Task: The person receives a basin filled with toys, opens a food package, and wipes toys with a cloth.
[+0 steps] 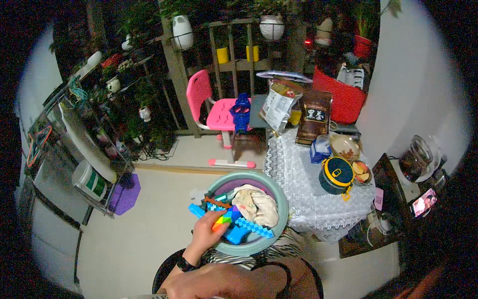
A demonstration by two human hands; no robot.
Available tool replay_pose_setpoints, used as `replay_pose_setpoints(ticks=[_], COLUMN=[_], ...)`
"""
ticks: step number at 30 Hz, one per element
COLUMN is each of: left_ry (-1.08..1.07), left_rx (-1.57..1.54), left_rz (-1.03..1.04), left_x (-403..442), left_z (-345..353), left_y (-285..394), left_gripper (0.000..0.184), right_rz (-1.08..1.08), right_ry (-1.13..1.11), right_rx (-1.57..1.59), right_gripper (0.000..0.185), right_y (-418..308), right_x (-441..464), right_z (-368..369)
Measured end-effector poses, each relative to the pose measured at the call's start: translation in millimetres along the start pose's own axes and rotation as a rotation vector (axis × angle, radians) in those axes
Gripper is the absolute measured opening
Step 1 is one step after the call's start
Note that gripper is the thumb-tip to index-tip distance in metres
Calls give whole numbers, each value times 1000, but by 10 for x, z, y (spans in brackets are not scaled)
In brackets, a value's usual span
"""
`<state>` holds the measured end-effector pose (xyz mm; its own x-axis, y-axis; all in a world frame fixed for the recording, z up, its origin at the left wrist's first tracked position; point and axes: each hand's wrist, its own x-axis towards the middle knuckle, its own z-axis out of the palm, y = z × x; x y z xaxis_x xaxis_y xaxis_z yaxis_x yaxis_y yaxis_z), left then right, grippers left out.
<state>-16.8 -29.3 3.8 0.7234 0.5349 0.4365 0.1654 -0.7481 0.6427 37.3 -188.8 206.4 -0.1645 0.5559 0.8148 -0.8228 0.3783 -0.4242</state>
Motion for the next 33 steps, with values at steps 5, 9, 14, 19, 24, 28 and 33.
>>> replay_pose_setpoints(ticks=[5,9,14,19,24,28,33], left_ry=[-2,19,31,-4,13,3,3], left_rx=[-13,3,-12,-8,-12,-11,-11], left_rz=[-16,20,43,13,39,35,4], left_x=[-4,7,6,2,4,-13,-8], left_z=[11,6,5,-7,-11,20,18], left_y=[-13,-20,-28,-24,-15,-64,-46], left_gripper=[36,37,37,36,37,37,37], right_rz=[-37,-57,-94,-112,-84,-130,-27], right_ry=[-57,-80,-73,-81,-44,-81,-27], right_rx=[-65,-126,-163,-129,-127,-123,-111], right_gripper=[44,45,45,46,47,48,46], right_y=[73,52,38,50,30,103,130], right_x=[-14,1,17,24,-16,-36,-77], right_z=[-173,-157,-154,-202,-191,-251,-330])
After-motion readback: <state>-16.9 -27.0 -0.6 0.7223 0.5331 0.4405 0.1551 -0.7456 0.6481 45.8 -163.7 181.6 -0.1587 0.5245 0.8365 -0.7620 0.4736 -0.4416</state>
